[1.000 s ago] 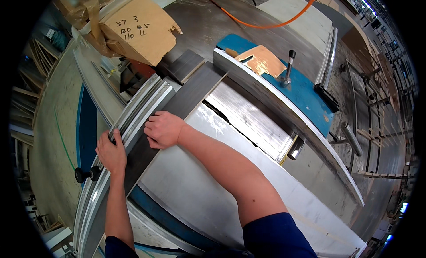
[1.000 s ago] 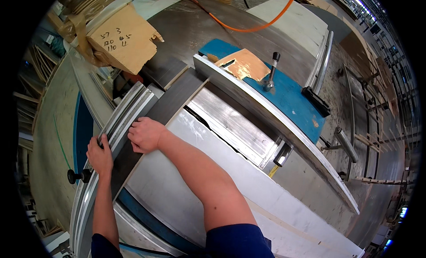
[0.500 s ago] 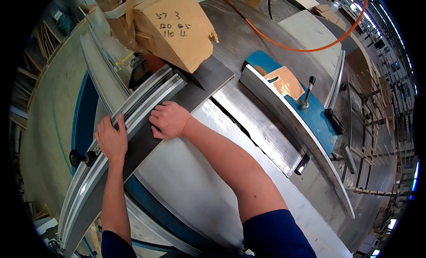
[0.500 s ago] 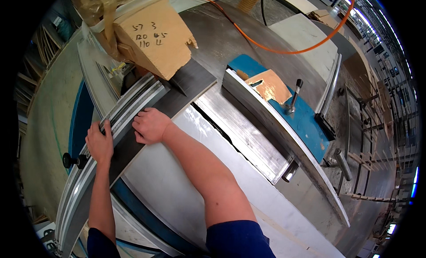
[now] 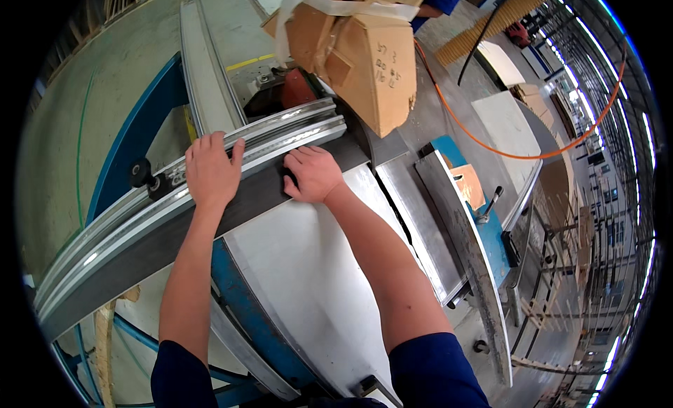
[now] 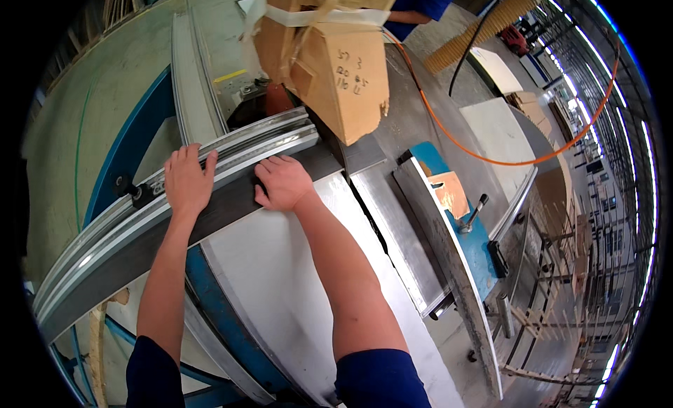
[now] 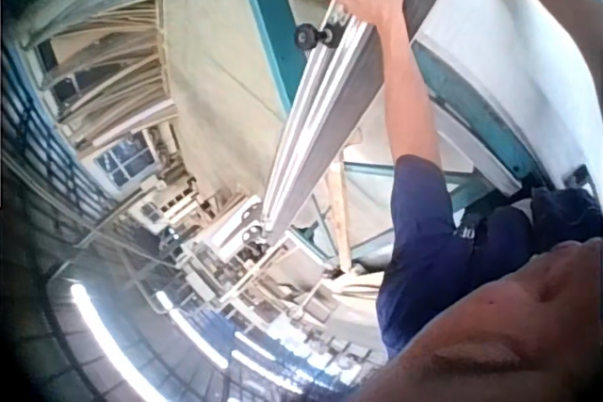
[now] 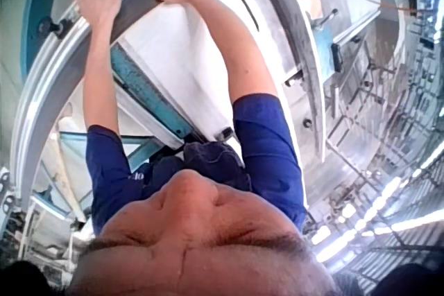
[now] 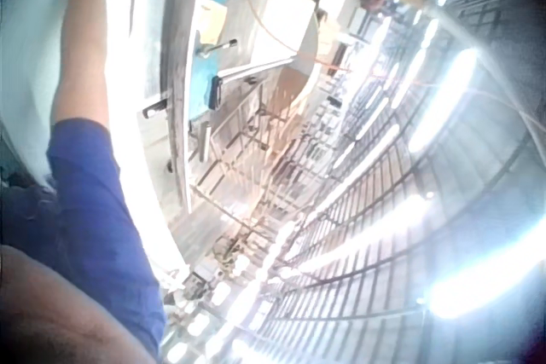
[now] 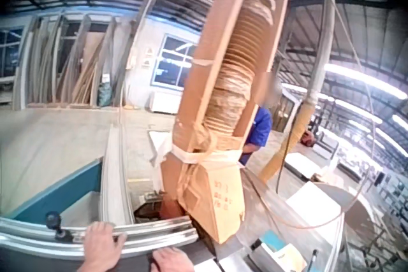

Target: The person receives a long wooden plank from a coworker and positions it on a table saw. They then push the plank through the saw blade to cut it, repeating this process for multiple pieces of wood. The person handles the wood with both hands to guide it along the saw's track.

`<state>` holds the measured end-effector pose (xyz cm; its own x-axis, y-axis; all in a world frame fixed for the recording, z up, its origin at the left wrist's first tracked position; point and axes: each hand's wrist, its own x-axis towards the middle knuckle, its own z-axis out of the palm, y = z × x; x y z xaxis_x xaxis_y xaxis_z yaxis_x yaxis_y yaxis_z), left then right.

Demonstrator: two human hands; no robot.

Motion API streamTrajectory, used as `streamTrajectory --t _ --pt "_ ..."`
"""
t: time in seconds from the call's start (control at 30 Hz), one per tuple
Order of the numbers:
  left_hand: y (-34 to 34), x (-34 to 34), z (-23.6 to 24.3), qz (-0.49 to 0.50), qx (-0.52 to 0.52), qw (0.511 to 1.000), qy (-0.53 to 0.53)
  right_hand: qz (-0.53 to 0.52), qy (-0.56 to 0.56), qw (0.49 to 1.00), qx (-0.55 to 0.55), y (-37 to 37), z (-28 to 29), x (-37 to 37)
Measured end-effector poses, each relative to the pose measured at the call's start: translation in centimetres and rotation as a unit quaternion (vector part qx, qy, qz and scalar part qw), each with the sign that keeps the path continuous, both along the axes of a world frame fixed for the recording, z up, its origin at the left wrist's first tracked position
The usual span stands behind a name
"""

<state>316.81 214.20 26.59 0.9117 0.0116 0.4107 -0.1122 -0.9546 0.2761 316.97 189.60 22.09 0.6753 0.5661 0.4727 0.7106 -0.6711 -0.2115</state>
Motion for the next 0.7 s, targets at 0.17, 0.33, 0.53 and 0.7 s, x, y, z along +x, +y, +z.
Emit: streamTrajectory --t 0.17,0.33,0.53,0.7 --pt "-0.2 -1.7 -0.1 -0.012 0.0 1.0 -0.028 0.003 -0.005 1.0 0.004 -0.5 0.3 -1.8" --pt "-0.6 -4.5 0.7 -0.014 -0.018 1.0 -0.007 0.001 -0.006 1.0 -0.013 -0.8 0.8 -4.5" --pt "-1.4 -8.7 1.6 -0.04 -0.046 0.998 -0.001 -0.004 0.0 1.0 -0.02 -1.9 1.7 -8.4" --pt "-0.7 -17.6 2.7 -0.119 -0.345 0.931 -0.029 0.005 -0.002 1.0 -0.008 -3.8 1.4 -11.4"
